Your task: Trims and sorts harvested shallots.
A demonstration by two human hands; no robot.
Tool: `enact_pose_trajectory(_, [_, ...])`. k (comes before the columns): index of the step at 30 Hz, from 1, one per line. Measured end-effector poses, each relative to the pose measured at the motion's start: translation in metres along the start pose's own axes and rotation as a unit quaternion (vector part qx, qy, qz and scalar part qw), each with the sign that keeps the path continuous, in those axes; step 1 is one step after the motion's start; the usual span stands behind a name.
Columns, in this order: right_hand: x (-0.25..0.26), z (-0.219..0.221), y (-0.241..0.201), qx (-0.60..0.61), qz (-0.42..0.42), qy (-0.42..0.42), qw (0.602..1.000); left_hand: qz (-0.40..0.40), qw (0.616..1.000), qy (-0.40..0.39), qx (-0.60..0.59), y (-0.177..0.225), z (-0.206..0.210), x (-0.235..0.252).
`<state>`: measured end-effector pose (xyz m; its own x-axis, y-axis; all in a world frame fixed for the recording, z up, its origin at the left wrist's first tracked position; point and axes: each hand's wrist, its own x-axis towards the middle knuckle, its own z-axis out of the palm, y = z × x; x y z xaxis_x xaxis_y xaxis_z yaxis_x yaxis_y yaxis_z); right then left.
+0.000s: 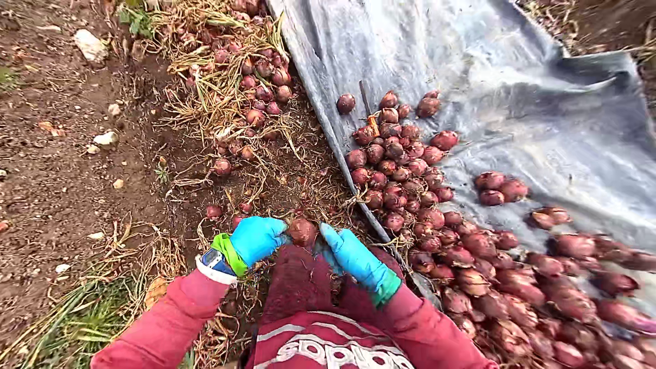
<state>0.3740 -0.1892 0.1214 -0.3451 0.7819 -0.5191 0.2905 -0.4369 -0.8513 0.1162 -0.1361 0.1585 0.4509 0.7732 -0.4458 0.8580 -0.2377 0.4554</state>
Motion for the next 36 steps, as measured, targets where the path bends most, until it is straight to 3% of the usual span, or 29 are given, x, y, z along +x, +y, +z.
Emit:
enact_pose_trajectory(2, [-0.035, -0.007, 0.018, 0.084, -0.037, 0.028, 0.995, 0.008, 0.995, 0.087, -0.037, 0.011, 0.007, -0.009])
enact_pose_trajectory(4, [-0.055, -0.012, 0.038, 0.081, -0.021, 0.062, 0.995, 0.015, 0.989, 0.138, -0.054, 0.041, 0.015, -0.010])
enact_pose_trajectory(8, [-0.084, -0.021, 0.049, -0.056, -0.009, -0.005, 0.998, 0.032, 0.989, -0.085, 0.113, 0.143, 0.028, -0.016])
enact_pose_trajectory(10, [-0.095, -0.029, 0.048, -0.029, -0.032, 0.071, 0.997, -0.005, 0.992, -0.076, 0.104, 0.145, 0.022, -0.007])
enact_pose_trajectory(11, [-0.095, -0.034, 0.048, 0.020, -0.050, 0.129, 0.990, -0.055, 0.994, -0.045, 0.086, 0.126, 0.012, -0.001])
enact_pose_trajectory(13, [-0.082, -0.049, 0.049, 0.117, -0.055, 0.229, 0.965, -0.156, 0.984, -0.011, 0.085, 0.048, 0.006, -0.003])
enact_pose_trajectory(14, [-0.075, -0.056, 0.052, 0.140, -0.037, 0.256, 0.956, -0.180, 0.975, -0.053, 0.118, 0.001, 0.017, -0.016])
enact_pose_trajectory(16, [-0.054, -0.060, 0.067, 0.144, 0.006, 0.250, 0.957, -0.224, 0.934, -0.212, 0.178, -0.080, 0.048, -0.042])
enact_pose_trajectory(18, [-0.035, -0.049, 0.094, 0.138, 0.050, 0.207, 0.967, -0.243, 0.924, -0.262, 0.134, -0.132, 0.071, -0.047])
enact_pose_trajectory(20, [-0.012, -0.033, 0.111, 0.135, 0.080, 0.162, 0.974, -0.295, 0.949, -0.111, -0.023, -0.167, 0.081, -0.021])
enact_pose_trajectory(21, [-0.004, -0.024, 0.114, 0.137, 0.102, 0.147, 0.974, -0.347, 0.934, -0.017, -0.084, -0.179, 0.090, -0.001])
enact_pose_trajectory(23, [0.011, -0.011, 0.112, 0.138, 0.139, 0.128, 0.972, -0.477, 0.841, 0.140, -0.211, -0.199, 0.110, 0.047])
enact_pose_trajectory(26, [0.028, -0.003, 0.105, 0.119, 0.180, 0.106, 0.971, -0.581, 0.697, 0.176, -0.381, -0.221, 0.156, 0.109])
enact_pose_trajectory(28, [0.040, -0.005, 0.101, 0.112, 0.208, 0.093, 0.967, -0.584, 0.655, 0.169, -0.448, -0.226, 0.176, 0.124])
enact_pose_trajectory(32, [0.064, -0.008, 0.101, 0.143, 0.255, 0.077, 0.953, -0.559, 0.587, 0.181, -0.557, -0.239, 0.178, 0.105])
enact_pose_trajectory(34, [0.073, -0.006, 0.100, 0.156, 0.274, 0.069, 0.947, -0.544, 0.472, 0.236, -0.652, -0.238, 0.178, 0.099])
enact_pose_trajectory(35, [0.076, -0.003, 0.100, 0.154, 0.276, 0.064, 0.947, -0.541, 0.433, 0.250, -0.675, -0.235, 0.175, 0.099])
enact_pose_trajectory(36, [0.077, -0.001, 0.098, 0.150, 0.271, 0.059, 0.949, -0.541, 0.432, 0.249, -0.677, -0.233, 0.172, 0.102])
